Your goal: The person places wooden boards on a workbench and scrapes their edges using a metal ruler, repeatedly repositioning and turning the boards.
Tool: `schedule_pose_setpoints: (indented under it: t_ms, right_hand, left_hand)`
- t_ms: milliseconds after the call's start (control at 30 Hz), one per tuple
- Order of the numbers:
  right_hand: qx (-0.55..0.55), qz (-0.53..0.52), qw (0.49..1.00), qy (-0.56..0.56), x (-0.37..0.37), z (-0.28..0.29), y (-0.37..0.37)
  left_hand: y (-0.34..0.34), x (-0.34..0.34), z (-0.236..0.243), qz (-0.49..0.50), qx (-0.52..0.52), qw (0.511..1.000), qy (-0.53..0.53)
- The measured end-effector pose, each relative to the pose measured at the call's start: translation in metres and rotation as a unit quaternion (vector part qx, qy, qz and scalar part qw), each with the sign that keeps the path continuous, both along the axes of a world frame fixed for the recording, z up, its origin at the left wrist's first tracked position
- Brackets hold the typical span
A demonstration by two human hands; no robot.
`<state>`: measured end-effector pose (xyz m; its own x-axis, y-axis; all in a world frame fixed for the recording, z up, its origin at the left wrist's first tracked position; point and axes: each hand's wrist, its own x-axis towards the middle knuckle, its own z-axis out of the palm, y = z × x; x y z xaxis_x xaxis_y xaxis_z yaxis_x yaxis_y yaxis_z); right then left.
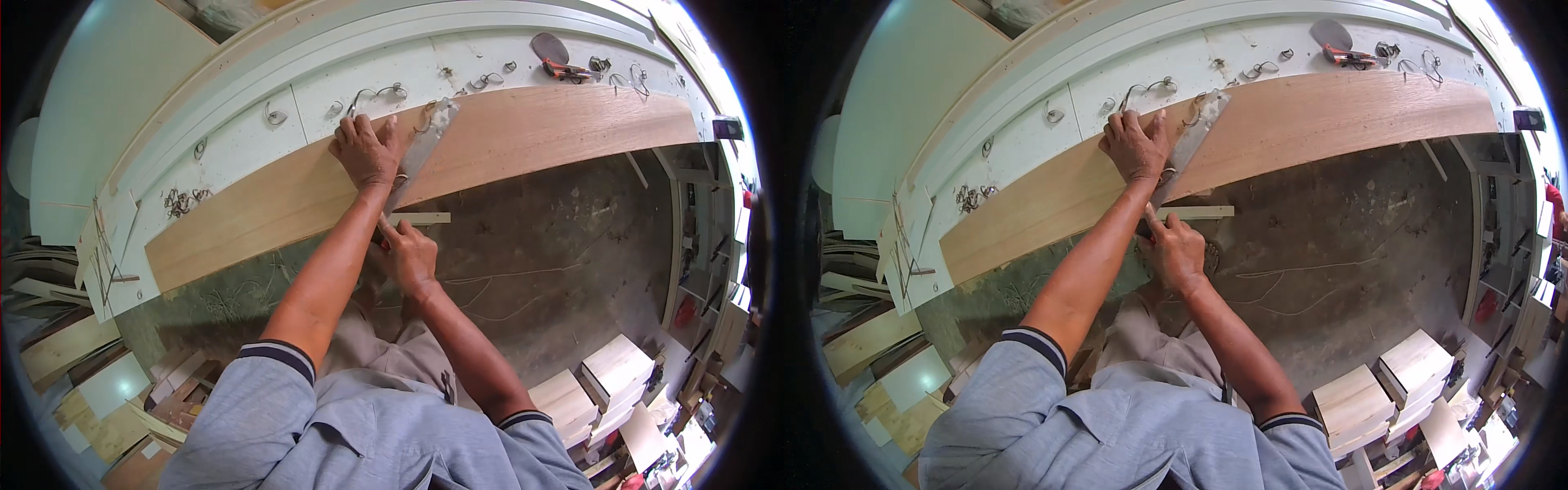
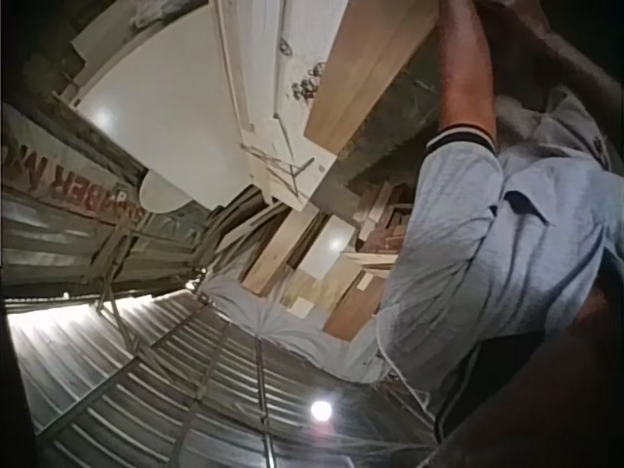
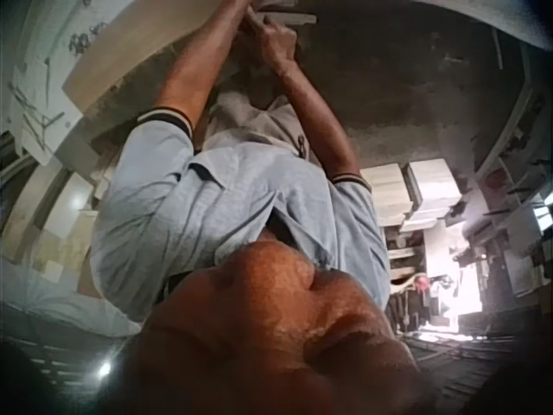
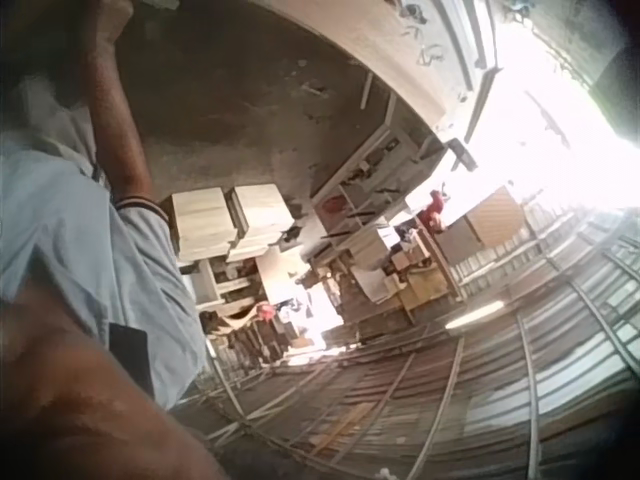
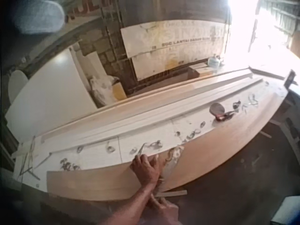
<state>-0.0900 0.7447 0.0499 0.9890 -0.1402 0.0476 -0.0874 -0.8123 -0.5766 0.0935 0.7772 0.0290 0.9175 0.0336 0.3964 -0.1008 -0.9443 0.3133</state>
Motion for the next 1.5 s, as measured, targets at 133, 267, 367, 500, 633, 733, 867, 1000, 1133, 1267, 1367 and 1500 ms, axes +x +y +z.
schedule_pose_setpoints:
  t_ms: [133, 267, 367, 500, 633, 733, 867, 1000, 1133, 1267, 1367, 1500]
  right_hand:
    - [0.012, 0.022, 1.0, 0.017, -0.005, -0.001, 0.01]
    - [0.006, 0.004, 1.0, 0.021, -0.01, 0.0, 0.0]
    - [0.0, 0.008, 1.0, -0.008, -0.012, 0.003, 0.0]
    - [0.007, 0.03, 0.999, 0.031, -0.023, 0.004, 0.009]
    - [-0.029, -0.007, 1.0, 0.003, -0.001, 0.007, 0.036]
    - [-0.022, 0.012, 1.0, 0.019, -0.016, 0.008, 0.047]
    - [-0.037, 0.004, 0.999, 0.033, -0.004, 0.007, 0.063]
    - [-0.021, 0.014, 0.999, 0.035, -0.018, 0.004, 0.072]
    - [-0.044, 0.016, 0.999, 0.021, -0.006, 0.006, 0.098]
    - [-0.014, 0.014, 1.0, 0.0, -0.009, 0.002, 0.103]
    - [-0.019, 0.027, 0.997, 0.074, -0.025, 0.011, 0.111]
    - [-0.006, 0.018, 0.999, 0.031, 0.0, 0.007, 0.125]
  left_hand:
    - [0.029, 0.004, -0.011, -0.029, -0.029, 0.999, -0.008]
    - [0.099, -0.006, -0.009, -0.083, -0.033, 0.996, 0.007]
    - [0.151, -0.007, -0.007, -0.069, 0.014, 0.997, -0.012]
    - [0.153, -0.005, -0.006, -0.061, 0.057, 0.996, -0.014]
    - [0.151, -0.005, -0.004, -0.063, 0.041, 0.997, 0.033]
    - [0.161, -0.005, -0.003, -0.058, 0.036, 0.997, 0.025]
    - [0.153, -0.007, 0.0, -0.06, 0.045, 0.997, 0.008]
    - [0.158, -0.007, 0.0, -0.04, 0.045, 0.998, 0.033]
    - [0.154, -0.008, 0.0, -0.039, 0.043, 0.998, 0.015]
    - [0.157, -0.007, -0.003, -0.032, 0.032, 0.999, 0.013]
    - [0.156, -0.006, -0.002, -0.031, 0.021, 0.999, 0.007]
    - [0.155, -0.005, -0.003, -0.038, -0.011, 0.999, 0.012]
